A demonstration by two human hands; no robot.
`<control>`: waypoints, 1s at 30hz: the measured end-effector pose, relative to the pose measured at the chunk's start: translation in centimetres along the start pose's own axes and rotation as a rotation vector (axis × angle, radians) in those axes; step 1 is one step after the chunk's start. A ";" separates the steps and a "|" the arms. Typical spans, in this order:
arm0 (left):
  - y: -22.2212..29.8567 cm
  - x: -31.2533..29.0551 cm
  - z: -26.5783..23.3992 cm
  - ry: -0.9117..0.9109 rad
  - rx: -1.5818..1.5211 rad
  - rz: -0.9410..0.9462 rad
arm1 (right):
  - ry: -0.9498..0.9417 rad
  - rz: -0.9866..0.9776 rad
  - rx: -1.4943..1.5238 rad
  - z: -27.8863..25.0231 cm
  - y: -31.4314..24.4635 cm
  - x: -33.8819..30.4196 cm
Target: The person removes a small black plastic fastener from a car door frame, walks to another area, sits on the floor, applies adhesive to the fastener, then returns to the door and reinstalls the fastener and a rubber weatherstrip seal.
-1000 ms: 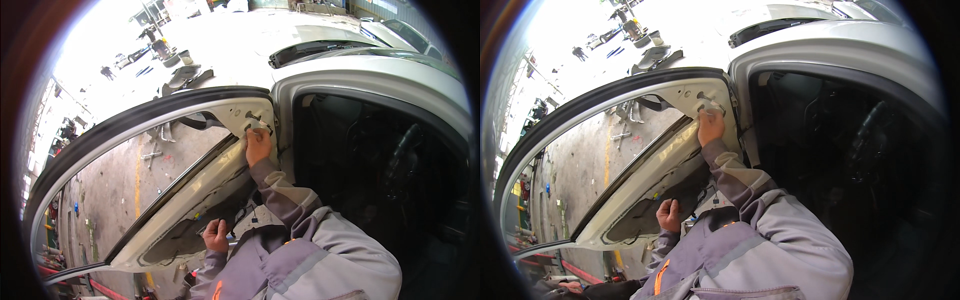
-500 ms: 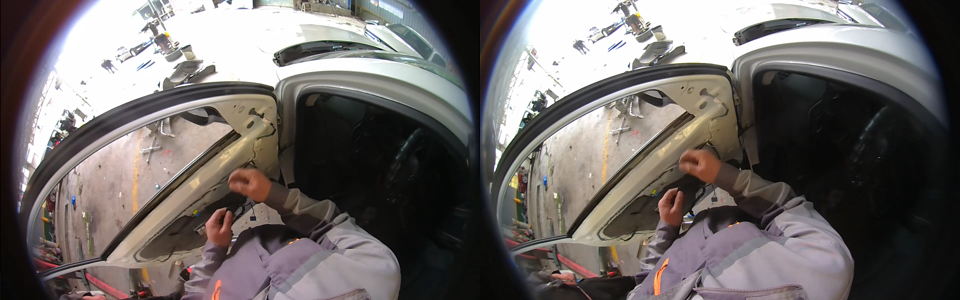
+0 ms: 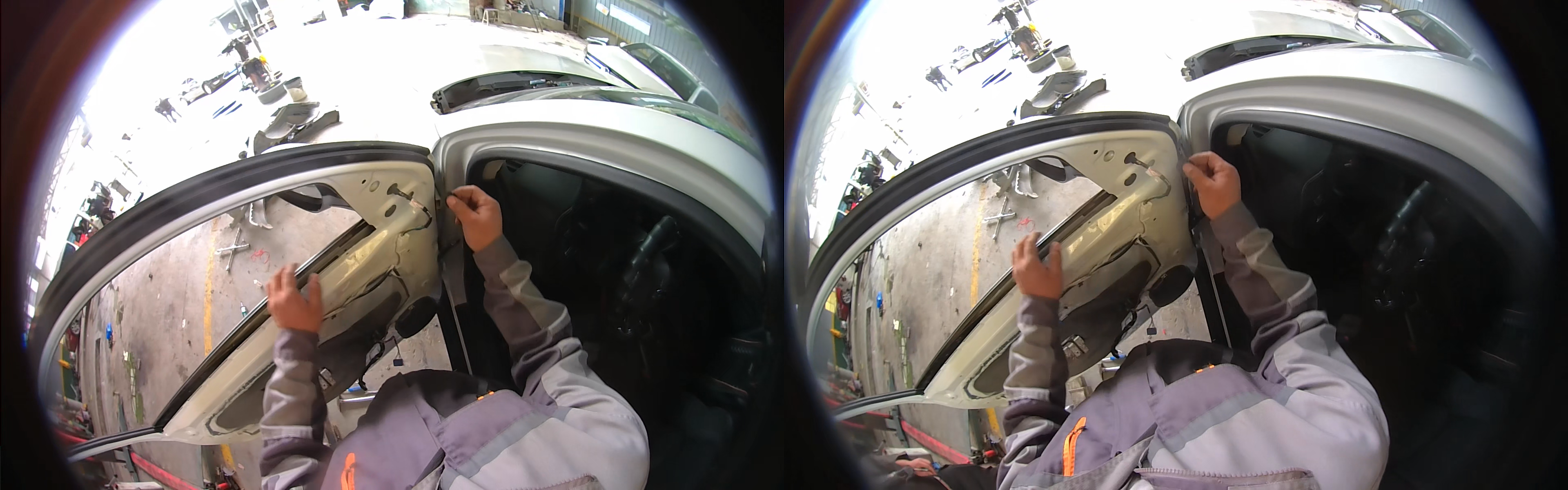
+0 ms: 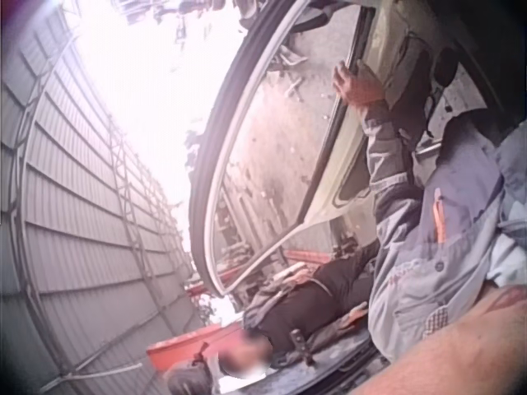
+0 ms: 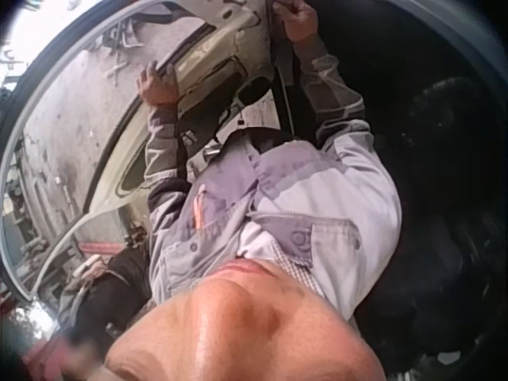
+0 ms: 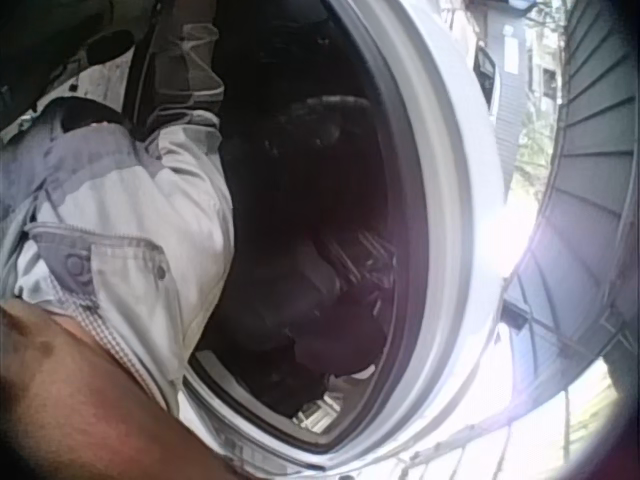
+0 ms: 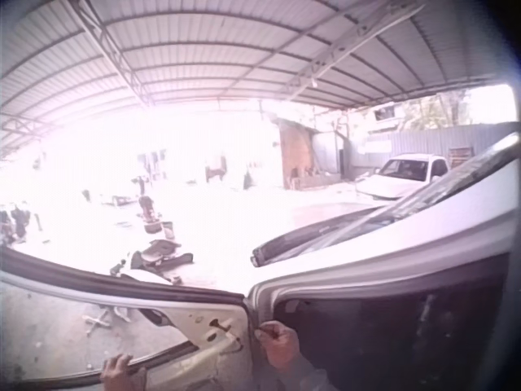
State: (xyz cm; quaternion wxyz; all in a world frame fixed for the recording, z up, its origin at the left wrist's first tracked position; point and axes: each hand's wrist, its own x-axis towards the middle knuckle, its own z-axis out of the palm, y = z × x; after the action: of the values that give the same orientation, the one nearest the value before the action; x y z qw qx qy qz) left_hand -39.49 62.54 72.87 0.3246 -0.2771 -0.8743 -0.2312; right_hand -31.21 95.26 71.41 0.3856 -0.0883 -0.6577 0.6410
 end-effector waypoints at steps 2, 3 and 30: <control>-1.7 0.7 0.5 -0.002 0.127 -0.039 | 0.057 0.075 0.034 0.9 0.1 1.2; -1.9 0.4 0.9 0.005 0.171 0.055 | -0.006 -0.080 0.017 1.7 0.0 1.3; -0.7 -1.6 2.2 -0.022 0.229 0.056 | -0.123 -0.388 -0.207 8.7 -0.6 3.8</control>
State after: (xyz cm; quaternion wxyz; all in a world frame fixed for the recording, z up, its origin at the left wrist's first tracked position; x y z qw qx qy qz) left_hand -39.92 62.76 70.07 0.3508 -0.2652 -0.8904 -0.1177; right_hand -39.02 90.75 74.54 0.4498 0.0401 -0.7470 0.4879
